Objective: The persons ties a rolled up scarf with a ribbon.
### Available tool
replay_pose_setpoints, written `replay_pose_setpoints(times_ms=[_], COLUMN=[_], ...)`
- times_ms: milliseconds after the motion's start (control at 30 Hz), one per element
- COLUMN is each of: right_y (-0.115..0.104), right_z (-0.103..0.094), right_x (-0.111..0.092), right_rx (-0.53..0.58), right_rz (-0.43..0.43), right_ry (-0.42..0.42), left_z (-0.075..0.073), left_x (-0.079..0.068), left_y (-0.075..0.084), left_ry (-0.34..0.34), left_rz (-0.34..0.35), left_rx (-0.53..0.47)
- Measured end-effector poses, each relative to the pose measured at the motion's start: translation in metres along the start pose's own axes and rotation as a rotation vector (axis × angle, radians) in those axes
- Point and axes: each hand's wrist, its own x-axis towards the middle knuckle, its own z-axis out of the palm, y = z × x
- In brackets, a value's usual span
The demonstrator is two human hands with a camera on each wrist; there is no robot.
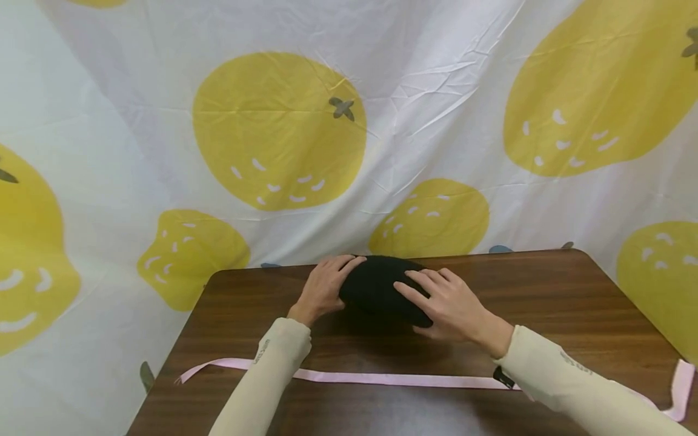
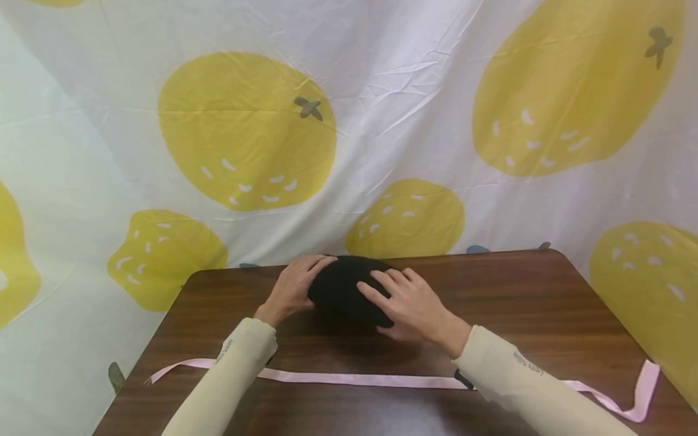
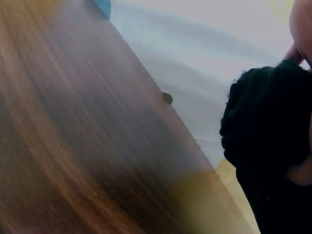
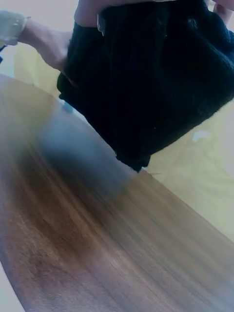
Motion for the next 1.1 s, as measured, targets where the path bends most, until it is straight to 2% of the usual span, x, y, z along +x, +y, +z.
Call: replay_pose_setpoints(times_ms=[233,533,700,933,1100], right_y=[-0.015,-0.033,-0.043,-0.06,-0.075], right_z=[-0.008,-0.015,-0.02,-0.028,-0.029], right_x=[0.002,0.005,0.007,0.007,0.008], right_rx=[-0.048,-0.114,-0.144,-0.154,-0.158], right_rz=[0.006,0.0,-0.001,0.032,0.081], right_ry=[-0.046,-0.032,-0.052,-0.133,-0.123], left_z=[0.004,0.003,0.003,0.01,0.012], left_x=[0.001,0.003,0.003,0.004,0.004], left_y=[0.005,0.009,0.011,0.014,0.017], left_ry=[-0.012,-0.025,-0.03,-0.031,-0.032], left_rz=[0.031,0.052,0.062,0.099,0.12], left_rx=[-0.01,-0.007,-0.018,-0.047,-0.066])
